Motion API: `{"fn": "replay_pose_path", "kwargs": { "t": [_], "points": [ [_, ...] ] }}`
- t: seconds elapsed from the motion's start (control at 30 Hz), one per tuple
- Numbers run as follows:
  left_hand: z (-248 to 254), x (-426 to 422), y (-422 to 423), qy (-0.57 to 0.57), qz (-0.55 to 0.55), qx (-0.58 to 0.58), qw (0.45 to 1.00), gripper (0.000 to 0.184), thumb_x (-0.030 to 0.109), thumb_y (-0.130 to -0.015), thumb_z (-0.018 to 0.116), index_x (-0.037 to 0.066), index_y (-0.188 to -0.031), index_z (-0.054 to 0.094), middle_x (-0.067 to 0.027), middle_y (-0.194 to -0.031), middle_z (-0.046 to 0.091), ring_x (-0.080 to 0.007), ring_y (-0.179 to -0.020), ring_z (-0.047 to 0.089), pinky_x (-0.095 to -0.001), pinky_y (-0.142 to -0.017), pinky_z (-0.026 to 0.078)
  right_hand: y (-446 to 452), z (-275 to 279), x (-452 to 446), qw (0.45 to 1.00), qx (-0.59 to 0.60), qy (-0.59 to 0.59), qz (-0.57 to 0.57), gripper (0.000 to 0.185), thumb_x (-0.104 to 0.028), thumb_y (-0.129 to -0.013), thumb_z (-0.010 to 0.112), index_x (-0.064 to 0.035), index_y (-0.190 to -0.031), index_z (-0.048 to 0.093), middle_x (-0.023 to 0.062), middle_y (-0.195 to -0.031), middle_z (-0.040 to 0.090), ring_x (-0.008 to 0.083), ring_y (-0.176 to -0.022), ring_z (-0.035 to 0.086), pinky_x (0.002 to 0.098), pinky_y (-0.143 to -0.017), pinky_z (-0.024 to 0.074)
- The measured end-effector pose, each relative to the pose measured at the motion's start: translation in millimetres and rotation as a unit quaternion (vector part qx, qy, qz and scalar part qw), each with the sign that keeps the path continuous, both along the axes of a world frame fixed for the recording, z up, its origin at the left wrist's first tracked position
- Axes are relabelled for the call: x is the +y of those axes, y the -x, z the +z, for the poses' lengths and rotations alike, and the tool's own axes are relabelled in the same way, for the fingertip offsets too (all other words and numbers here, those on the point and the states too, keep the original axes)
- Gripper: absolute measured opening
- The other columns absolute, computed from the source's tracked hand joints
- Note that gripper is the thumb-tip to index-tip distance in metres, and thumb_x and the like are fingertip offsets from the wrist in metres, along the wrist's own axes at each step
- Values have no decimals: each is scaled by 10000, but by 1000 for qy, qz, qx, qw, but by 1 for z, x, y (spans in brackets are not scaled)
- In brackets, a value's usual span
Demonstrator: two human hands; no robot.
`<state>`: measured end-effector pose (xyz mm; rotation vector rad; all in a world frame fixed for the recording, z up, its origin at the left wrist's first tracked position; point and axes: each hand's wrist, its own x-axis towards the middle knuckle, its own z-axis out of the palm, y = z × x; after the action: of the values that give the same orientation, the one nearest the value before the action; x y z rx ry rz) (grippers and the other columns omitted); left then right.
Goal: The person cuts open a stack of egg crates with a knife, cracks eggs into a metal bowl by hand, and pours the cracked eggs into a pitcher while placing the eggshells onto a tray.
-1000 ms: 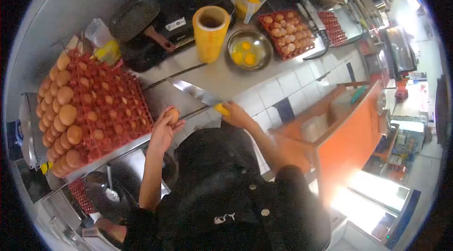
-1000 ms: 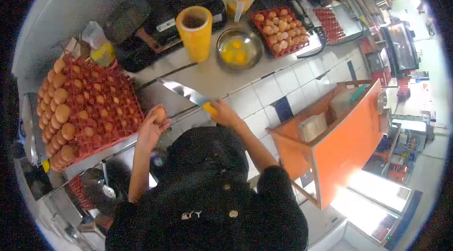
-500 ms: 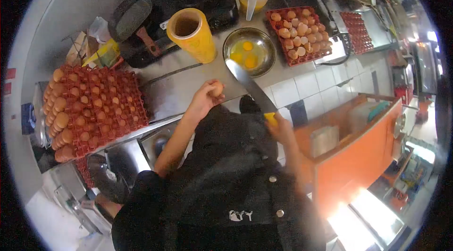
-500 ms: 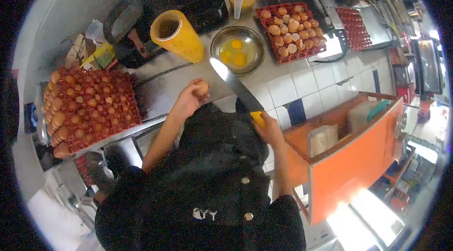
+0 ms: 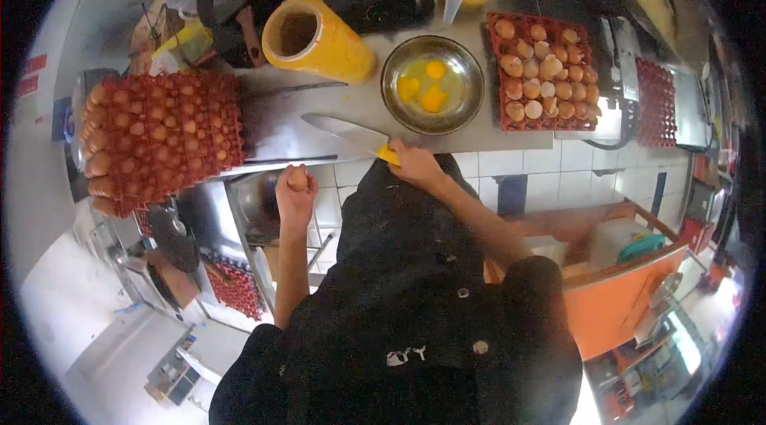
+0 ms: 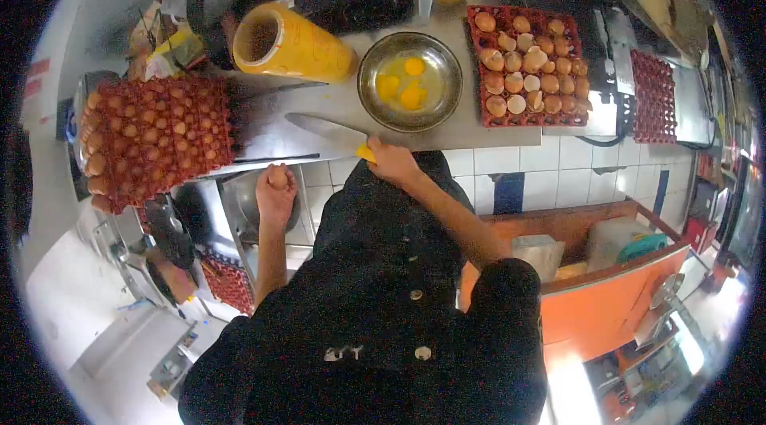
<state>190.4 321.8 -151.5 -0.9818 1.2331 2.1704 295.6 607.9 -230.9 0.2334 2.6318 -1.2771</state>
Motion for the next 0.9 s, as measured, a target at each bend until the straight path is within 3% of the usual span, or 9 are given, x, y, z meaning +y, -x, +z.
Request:
{"fn": "replay_pose_path", "kwargs": {
  "t": [0.23,0.27,0.33,0.47,0.5,0.57,0.67,0.77,0.9],
  "points": [
    [-11,30,-36,-32,-44,26,998,203,185,-920,629,86,-1088,573,-80,-1017,635,-208,-887,598,-365,-823,522,18,-14,-9,988,104,-115,17,380,-238,-825,684,-72,-1147,568,142,-1034,650,358,-1066,609,461,-885,509],
    [0,42,-37,-71,-5,-24,997,226,131,-903,651,72,-1103,563,-85,-1027,630,-210,-896,600,-366,-820,525,14,-12,-6,986,126,-107,16,383,-241,-831,685,-74,-1155,569,138,-1019,655,364,-1036,620,463,-868,515],
    [-1,56,-39,-35,-10,-13,999,206,219,-931,618,115,-1097,554,-80,-1043,614,-224,-872,595,-349,-806,518,13,-3,7,980,176,-94,14,390,-247,-842,687,-78,-1173,571,129,-990,663,374,-975,643,468,-834,527],
    [-15,46,-43,5,-70,62,996,251,287,-942,613,128,-1124,541,-98,-1060,606,-251,-882,607,-380,-807,532,-27,8,54,989,-39,143,5,404,-347,-907,665,-73,-1183,559,138,-924,682,317,-813,683,417,-742,550],
    [-12,46,-40,-26,-33,15,999,264,293,-941,612,123,-1129,540,-102,-1066,605,-255,-890,608,-385,-816,532,-40,8,73,967,-118,227,1,423,-396,-935,646,-72,-1190,550,143,-906,688,288,-765,689,396,-714,555],
    [-13,42,-35,-8,-37,14,999,267,295,-944,596,112,-1128,536,-107,-1072,605,-260,-899,608,-389,-835,528,-51,30,97,884,-252,354,-172,521,-451,-957,614,-89,-1295,452,140,-920,694,228,-778,693,351,-692,553],
    [-16,43,-27,-13,-33,15,999,261,297,-953,578,112,-1129,528,-107,-1079,607,-257,-921,606,-399,-851,526,-35,51,107,814,-150,432,-358,637,-479,-957,605,-88,-1369,316,171,-952,680,242,-768,701,334,-653,563],
    [4,61,-20,-16,-32,22,999,178,235,-942,601,98,-1046,555,-86,-983,620,-235,-846,605,-375,-783,538,-16,44,110,807,-136,456,-350,702,-386,-986,583,-55,-1442,165,197,-1044,658,267,-838,704,335,-679,583],
    [8,77,-17,-4,-49,21,999,205,239,-943,602,112,-1090,537,-91,-1022,618,-240,-877,605,-379,-808,531,-17,9,109,789,-14,491,-369,464,-164,-996,481,-53,-1383,249,250,-1159,576,323,-808,713,375,-645,624]
  ]
}}
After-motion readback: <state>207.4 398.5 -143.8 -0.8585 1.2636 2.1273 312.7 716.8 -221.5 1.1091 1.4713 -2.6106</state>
